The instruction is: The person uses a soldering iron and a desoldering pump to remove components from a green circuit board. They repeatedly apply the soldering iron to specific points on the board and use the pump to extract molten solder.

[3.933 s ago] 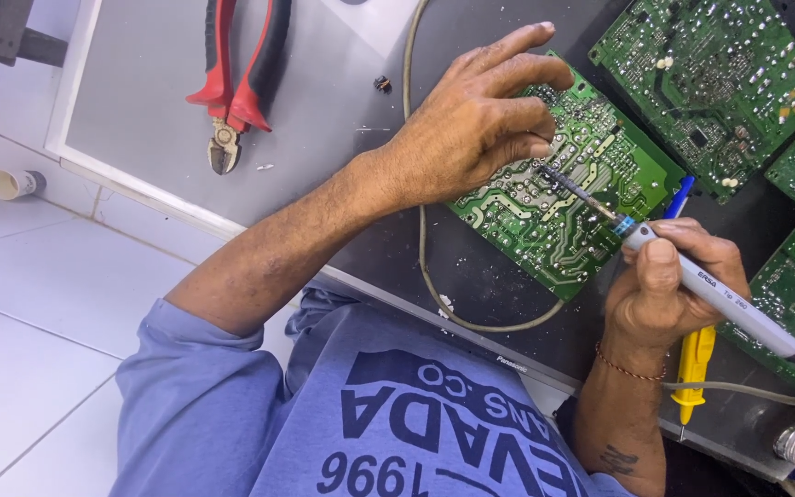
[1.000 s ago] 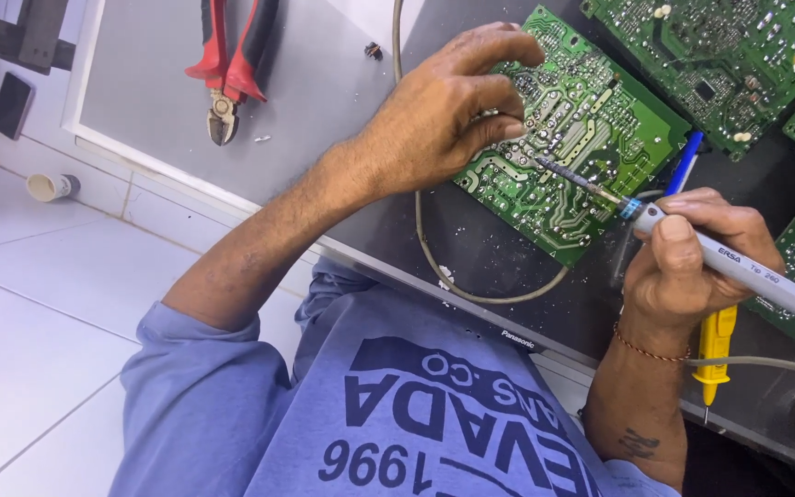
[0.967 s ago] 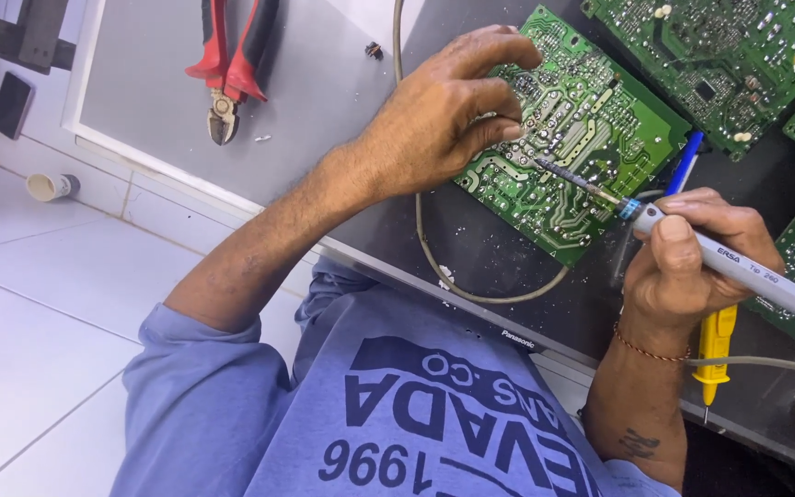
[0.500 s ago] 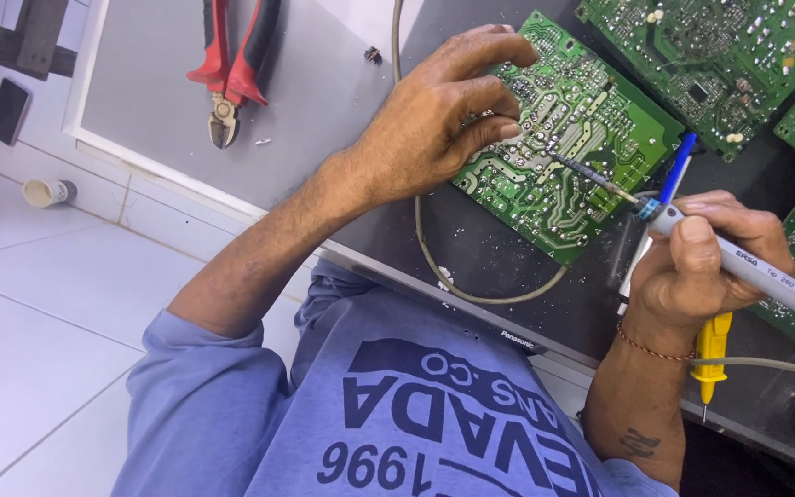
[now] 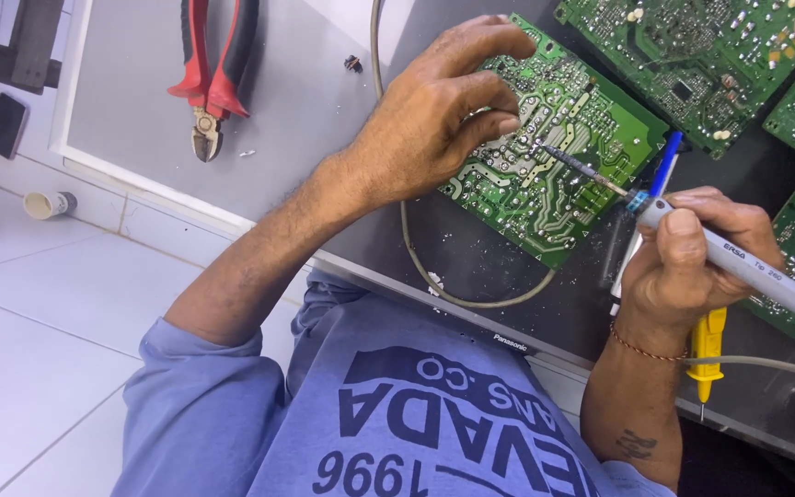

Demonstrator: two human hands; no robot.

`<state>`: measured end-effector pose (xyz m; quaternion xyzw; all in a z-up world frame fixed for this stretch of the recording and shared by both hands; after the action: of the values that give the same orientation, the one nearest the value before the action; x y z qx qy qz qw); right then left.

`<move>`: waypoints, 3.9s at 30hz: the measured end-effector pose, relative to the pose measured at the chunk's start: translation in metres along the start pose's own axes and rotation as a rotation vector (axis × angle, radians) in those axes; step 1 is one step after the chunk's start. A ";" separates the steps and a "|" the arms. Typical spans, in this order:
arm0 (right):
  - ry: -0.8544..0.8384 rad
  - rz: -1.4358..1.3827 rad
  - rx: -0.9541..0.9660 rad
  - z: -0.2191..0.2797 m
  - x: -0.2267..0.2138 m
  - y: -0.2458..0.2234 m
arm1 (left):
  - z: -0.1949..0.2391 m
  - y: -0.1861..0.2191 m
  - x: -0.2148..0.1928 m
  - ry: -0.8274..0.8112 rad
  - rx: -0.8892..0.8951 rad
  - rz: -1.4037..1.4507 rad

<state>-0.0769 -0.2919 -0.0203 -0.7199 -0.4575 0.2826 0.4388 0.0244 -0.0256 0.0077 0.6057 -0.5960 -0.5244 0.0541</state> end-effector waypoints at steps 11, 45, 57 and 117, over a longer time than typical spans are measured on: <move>-0.003 0.057 -0.023 -0.001 0.005 -0.002 | 0.002 -0.012 0.020 0.048 0.014 -0.011; -0.045 -0.014 -0.004 0.000 -0.002 0.003 | 0.007 -0.014 0.015 0.105 0.046 0.034; -0.174 -0.048 0.012 0.000 0.012 -0.003 | 0.008 -0.020 0.015 0.107 0.054 0.034; 0.031 0.052 -0.024 -0.004 0.002 -0.003 | 0.001 -0.004 0.037 -0.054 0.032 -0.268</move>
<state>-0.0736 -0.2911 -0.0159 -0.7411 -0.4350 0.2774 0.4297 0.0166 -0.0524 -0.0163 0.6662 -0.5193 -0.5336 -0.0422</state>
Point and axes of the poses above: each hand's wrist, its own z-axis away from the middle knuckle, its own x-axis out of the palm, y = z × x, the point moved 2 cm from there along -z, towards the middle knuckle
